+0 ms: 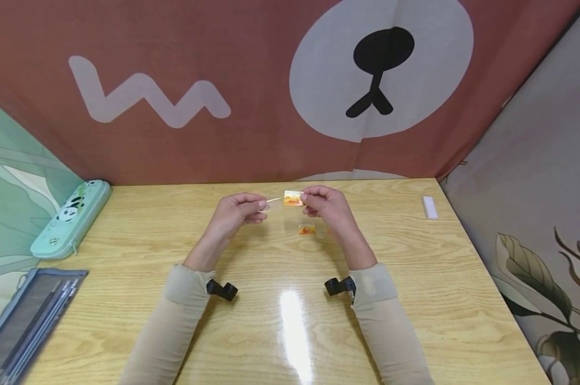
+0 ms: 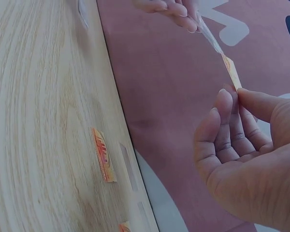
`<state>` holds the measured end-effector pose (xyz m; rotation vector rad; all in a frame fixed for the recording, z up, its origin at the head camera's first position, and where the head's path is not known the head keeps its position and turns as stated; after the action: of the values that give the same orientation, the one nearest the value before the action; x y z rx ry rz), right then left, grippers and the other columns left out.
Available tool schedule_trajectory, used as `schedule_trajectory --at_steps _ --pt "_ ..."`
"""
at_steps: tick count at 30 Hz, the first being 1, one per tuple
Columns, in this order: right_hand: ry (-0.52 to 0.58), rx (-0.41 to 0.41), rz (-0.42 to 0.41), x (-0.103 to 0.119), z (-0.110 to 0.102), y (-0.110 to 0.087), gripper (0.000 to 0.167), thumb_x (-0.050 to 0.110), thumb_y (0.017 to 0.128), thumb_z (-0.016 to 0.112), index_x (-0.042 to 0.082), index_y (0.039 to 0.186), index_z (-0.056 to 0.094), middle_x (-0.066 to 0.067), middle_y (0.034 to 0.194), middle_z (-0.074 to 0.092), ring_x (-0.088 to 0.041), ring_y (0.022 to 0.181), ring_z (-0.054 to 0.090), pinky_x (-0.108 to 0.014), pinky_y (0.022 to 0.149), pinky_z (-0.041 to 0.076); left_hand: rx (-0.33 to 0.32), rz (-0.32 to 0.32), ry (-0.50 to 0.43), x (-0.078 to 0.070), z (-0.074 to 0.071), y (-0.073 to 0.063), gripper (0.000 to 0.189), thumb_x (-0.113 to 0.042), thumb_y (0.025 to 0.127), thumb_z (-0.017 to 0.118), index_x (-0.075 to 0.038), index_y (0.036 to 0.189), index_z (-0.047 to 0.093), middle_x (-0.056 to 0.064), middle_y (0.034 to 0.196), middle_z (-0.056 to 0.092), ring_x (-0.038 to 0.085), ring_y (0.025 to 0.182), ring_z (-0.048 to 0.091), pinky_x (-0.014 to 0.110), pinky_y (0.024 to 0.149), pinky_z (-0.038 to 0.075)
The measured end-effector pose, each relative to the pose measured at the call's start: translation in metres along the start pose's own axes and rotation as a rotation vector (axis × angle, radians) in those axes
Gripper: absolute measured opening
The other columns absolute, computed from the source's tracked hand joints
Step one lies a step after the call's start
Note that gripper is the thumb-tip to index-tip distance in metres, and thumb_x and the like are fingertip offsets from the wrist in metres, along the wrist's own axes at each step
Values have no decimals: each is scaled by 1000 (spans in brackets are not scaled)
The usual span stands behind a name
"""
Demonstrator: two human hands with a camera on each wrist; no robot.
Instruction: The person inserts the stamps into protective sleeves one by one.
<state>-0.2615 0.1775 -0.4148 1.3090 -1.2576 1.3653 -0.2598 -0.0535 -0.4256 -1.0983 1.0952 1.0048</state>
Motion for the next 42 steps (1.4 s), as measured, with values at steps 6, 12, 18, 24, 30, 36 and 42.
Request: schedule_trajectory --at_steps 6,12,18,24,30,36,42 --pt "8 1 -1 -1 1 1 19 19 100 66 3 112 66 5 86 66 -8 75 66 -26 77 61 -13 -4 17 -1 1 -3 19 -14 94 73 0 107 74 7 94 78 14 75 77 35 78 65" --pt "-3 16 -11 -1 4 0 19 18 100 65 2 112 66 5 84 67 -9 75 66 -27 78 62 -15 1 15 -2 2 -3 16 -11 93 74 2 102 75 6 90 78 14 74 77 32 73 65" --pt "-23 38 -1 -2 6 -1 26 16 100 65 -2 119 63 6 85 68 -9 76 66 -24 77 61 -16 18 22 -1 3 -2 15 -12 94 74 2 98 74 5 84 78 14 74 77 42 80 65" --pt "-22 24 -6 -2 4 -1 26 14 101 63 -3 120 62 4 86 68 -10 76 67 -29 80 62 -12 21 14 -1 3 -2 17 -13 95 72 3 101 73 5 82 78 14 75 77 40 80 65" --pt "-24 23 -24 2 5 0 23 13 101 63 -2 118 63 6 85 68 -9 75 66 -30 80 62 -11 29 16 -4 2 0 17 -12 94 73 3 100 73 7 84 78 15 76 77 38 80 65" --pt "-29 54 -15 2 7 -1 24 14 100 63 -1 118 62 6 86 67 -9 75 67 -28 79 62 -19 39 15 -5 2 0 15 -11 95 72 3 101 73 6 83 77 14 75 77 42 83 64" --pt "-43 54 -6 0 6 -1 26 17 101 63 -1 120 62 6 88 66 -10 77 67 -26 79 61 -16 30 -48 -5 1 -1 23 -14 99 67 4 114 68 3 91 76 12 76 76 31 76 65"
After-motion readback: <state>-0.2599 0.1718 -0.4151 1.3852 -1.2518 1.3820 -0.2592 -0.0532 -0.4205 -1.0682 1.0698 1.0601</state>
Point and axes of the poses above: each hand's wrist, its own y-axis towards the middle knuckle, its own z-axis out of the palm, x = y × z, the point moved 5 cm from there along y, towards the middle knuckle
